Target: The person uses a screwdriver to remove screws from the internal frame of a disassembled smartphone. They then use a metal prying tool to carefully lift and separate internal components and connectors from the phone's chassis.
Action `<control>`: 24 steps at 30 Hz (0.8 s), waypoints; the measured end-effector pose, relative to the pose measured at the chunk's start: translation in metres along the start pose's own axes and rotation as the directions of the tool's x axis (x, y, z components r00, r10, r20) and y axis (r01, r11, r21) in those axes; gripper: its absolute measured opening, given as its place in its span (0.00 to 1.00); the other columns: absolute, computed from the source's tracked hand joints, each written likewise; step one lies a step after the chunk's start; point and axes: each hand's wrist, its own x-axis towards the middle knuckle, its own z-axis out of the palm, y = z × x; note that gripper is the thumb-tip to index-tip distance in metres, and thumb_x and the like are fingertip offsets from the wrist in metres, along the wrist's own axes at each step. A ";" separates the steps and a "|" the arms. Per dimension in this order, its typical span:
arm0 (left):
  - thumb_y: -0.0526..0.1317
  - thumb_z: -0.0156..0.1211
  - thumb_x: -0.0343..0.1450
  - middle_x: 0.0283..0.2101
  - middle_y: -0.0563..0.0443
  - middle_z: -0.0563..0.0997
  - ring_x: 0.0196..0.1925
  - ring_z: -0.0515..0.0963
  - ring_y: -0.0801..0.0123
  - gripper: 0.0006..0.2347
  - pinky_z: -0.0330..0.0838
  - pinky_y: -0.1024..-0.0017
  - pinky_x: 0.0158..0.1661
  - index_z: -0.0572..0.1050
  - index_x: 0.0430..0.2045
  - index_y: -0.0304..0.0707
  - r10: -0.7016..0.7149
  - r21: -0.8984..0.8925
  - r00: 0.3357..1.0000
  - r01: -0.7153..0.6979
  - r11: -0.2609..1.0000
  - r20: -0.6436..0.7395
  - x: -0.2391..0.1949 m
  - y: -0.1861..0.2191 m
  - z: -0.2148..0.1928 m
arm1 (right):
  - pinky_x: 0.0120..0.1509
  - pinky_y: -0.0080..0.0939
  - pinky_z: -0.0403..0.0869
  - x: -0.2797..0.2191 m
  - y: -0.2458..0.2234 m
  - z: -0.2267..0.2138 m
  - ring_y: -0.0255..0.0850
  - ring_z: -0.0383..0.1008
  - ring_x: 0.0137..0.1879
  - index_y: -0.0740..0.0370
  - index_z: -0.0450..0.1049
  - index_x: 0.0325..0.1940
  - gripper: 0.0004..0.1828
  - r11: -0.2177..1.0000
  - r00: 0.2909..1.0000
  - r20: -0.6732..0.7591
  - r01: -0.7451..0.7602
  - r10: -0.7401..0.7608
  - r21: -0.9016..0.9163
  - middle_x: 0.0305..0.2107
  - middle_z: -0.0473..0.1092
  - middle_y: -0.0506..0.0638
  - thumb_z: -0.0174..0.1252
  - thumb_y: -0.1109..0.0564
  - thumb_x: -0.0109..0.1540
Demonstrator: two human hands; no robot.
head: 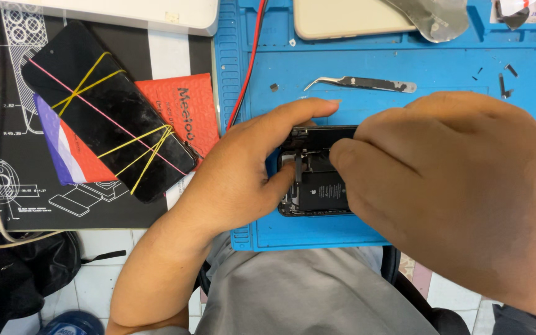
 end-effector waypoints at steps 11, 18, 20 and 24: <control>0.21 0.56 0.67 0.63 0.48 0.79 0.65 0.81 0.60 0.30 0.76 0.67 0.64 0.67 0.66 0.43 -0.008 -0.014 1.000 0.008 1.000 -0.004 0.000 0.000 0.001 | 0.46 0.47 0.74 0.003 -0.009 0.001 0.45 0.71 0.37 0.59 0.73 0.36 0.06 0.997 0.983 0.171 0.068 -0.059 -0.046 0.28 0.63 0.48 0.61 0.59 0.56; 0.21 0.57 0.67 0.64 0.46 0.77 0.67 0.79 0.58 0.30 0.74 0.66 0.65 0.66 0.67 0.43 -0.019 -0.005 1.000 0.019 1.000 0.000 0.000 0.001 0.001 | 0.43 0.48 0.73 0.008 -0.008 0.000 0.46 0.71 0.36 0.59 0.72 0.33 0.06 0.995 0.985 0.158 0.081 -0.072 -0.054 0.26 0.63 0.50 0.60 0.58 0.54; 0.21 0.57 0.67 0.65 0.46 0.77 0.67 0.79 0.58 0.30 0.74 0.66 0.65 0.66 0.67 0.44 -0.021 0.010 1.000 0.021 1.000 -0.002 0.000 0.001 0.000 | 0.42 0.49 0.72 0.008 -0.008 0.000 0.45 0.70 0.35 0.59 0.71 0.31 0.05 0.996 0.983 0.168 0.076 -0.069 -0.037 0.25 0.62 0.50 0.60 0.58 0.54; 0.21 0.58 0.67 0.66 0.45 0.76 0.69 0.78 0.57 0.31 0.73 0.66 0.66 0.65 0.68 0.44 0.025 0.036 1.000 -0.025 0.999 -0.010 0.000 0.001 0.000 | 0.44 0.48 0.74 0.009 -0.008 0.000 0.44 0.70 0.35 0.56 0.71 0.30 0.04 0.991 0.963 0.257 0.103 -0.078 -0.086 0.24 0.62 0.48 0.60 0.57 0.55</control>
